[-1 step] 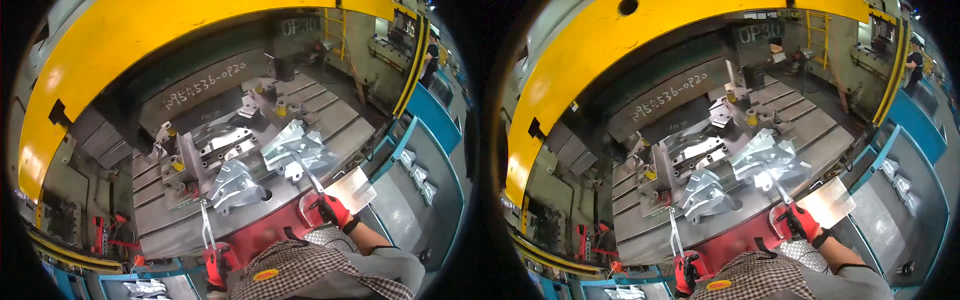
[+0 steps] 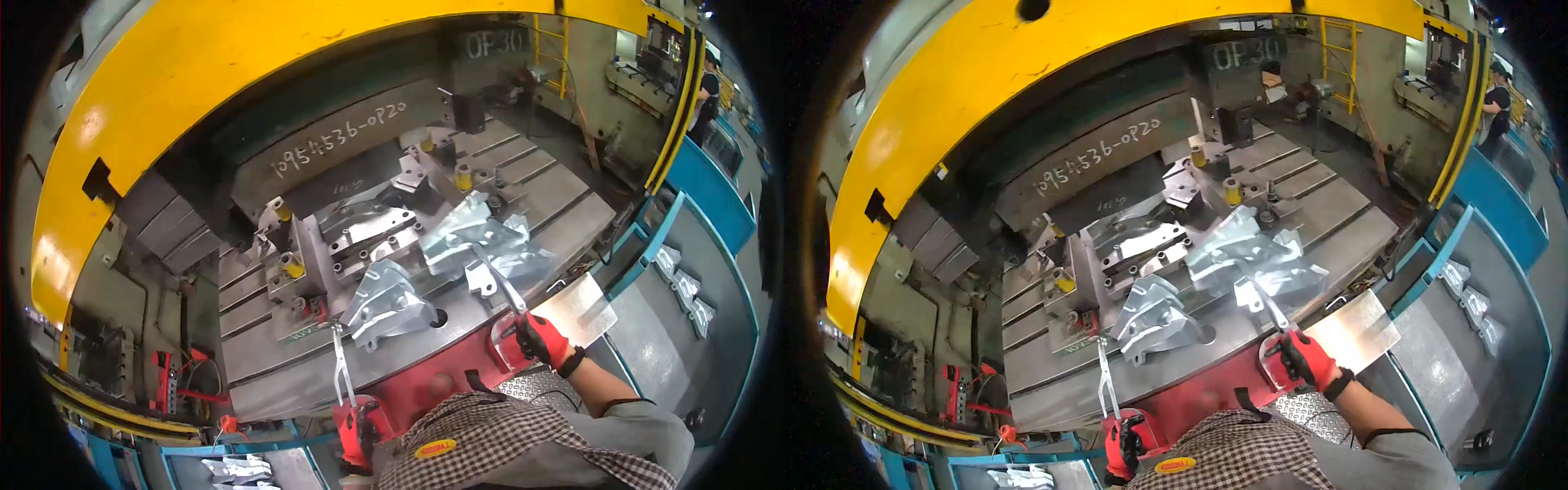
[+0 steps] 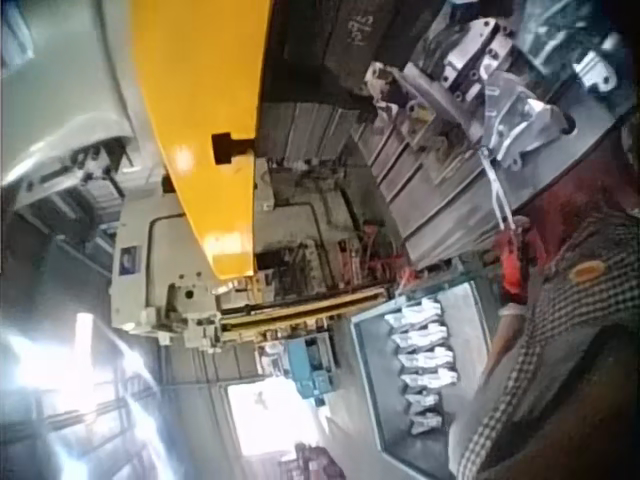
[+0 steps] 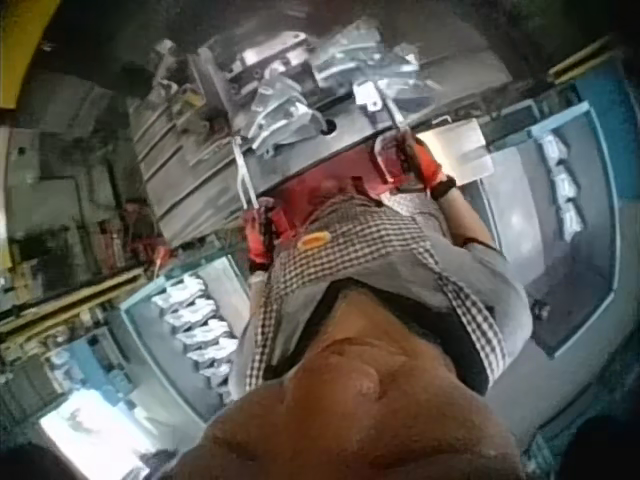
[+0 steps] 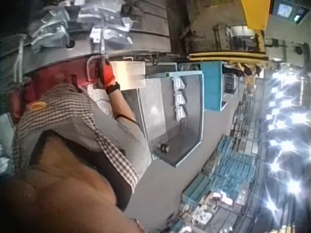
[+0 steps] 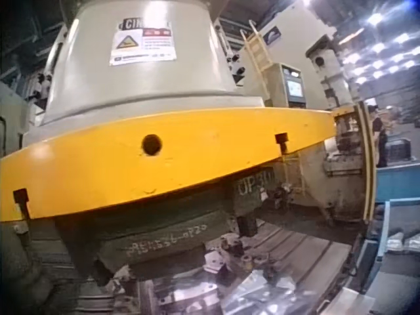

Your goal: Operating an industrial press machine to stamp and process metal components.

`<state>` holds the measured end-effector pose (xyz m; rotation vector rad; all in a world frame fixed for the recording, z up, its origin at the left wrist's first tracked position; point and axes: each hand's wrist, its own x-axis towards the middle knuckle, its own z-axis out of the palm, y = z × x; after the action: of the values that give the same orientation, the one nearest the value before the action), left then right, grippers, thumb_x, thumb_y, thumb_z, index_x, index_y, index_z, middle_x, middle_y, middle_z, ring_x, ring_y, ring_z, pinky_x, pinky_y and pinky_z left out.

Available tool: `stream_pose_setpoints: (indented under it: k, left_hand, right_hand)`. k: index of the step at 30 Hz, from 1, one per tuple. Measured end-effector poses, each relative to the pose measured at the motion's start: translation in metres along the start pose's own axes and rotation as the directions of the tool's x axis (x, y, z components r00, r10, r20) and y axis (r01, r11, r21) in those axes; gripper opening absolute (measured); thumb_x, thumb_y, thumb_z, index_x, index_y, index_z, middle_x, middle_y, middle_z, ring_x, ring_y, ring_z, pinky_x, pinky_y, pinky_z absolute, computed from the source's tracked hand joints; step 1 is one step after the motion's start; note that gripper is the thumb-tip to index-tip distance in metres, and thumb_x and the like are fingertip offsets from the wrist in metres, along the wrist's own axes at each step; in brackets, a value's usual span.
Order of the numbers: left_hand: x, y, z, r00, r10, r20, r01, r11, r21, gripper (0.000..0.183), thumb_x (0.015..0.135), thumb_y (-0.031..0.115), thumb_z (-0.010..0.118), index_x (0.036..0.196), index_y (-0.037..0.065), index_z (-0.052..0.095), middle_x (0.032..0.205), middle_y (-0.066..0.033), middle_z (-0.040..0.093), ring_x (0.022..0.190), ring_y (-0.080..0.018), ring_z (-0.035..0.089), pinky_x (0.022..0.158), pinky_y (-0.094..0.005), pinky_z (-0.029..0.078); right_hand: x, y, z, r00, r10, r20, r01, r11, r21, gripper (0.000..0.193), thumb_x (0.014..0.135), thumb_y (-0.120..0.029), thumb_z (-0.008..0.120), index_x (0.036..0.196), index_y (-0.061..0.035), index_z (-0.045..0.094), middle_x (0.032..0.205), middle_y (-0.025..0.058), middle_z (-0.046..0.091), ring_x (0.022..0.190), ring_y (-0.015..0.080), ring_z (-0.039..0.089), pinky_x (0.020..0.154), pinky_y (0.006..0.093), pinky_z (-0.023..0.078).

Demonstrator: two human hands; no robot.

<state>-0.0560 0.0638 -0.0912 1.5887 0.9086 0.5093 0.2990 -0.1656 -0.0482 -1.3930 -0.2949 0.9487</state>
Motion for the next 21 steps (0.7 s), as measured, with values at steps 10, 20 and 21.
stream_pose_setpoints:
  k: [10, 20, 21]
  left_hand:
    - [-0.001, 0.009, 0.003, 0.989, -0.138, 0.059, 0.147, 0.973, -0.18, 0.027, 0.091, 0.032, 0.053, 0.104, 0.009, 0.061, 0.058, 0.0013, 0.05, 0.046, -0.0091, 0.048, 0.039, -0.024, 0.036]
    - [0.001, -0.001, 0.0, 0.995, -0.015, 0.101, 0.022, 0.998, -0.06, 0.032, 0.093, 0.033, 0.049, 0.107, 0.006, 0.06, 0.057, -0.0008, 0.052, 0.046, -0.0093, 0.05, 0.041, -0.0235, 0.036]
    - [0.002, -0.005, 0.0, 0.996, -0.007, 0.094, 0.013, 0.998, -0.063, 0.032, 0.093, 0.033, 0.049, 0.107, 0.006, 0.06, 0.057, -0.0008, 0.052, 0.046, -0.0093, 0.05, 0.041, -0.0235, 0.036]
  right_hand:
    - [0.241, 0.013, 0.078, 0.917, -0.023, 0.398, 0.058, 0.995, -0.076, 0.046, 0.094, -0.048, 0.04, 0.121, -0.0128, 0.051, 0.101, 0.0021, 0.06, 0.075, 0.0124, 0.051, 0.063, 0.0265, 0.04]
    - [0.262, -0.029, 0.13, 0.965, 0.112, 0.239, -0.084, 0.989, -0.123, 0.042, 0.093, -0.047, 0.043, 0.092, -0.0101, 0.063, 0.069, 0.0027, 0.057, 0.066, 0.0132, 0.055, 0.059, 0.0282, 0.041]
    - [0.263, -0.031, 0.133, 0.954, 0.149, 0.26, -0.14, 0.989, -0.054, 0.039, 0.092, -0.048, 0.045, 0.087, -0.0136, 0.063, 0.066, -0.0012, 0.056, 0.059, 0.0105, 0.054, 0.051, 0.0252, 0.04]
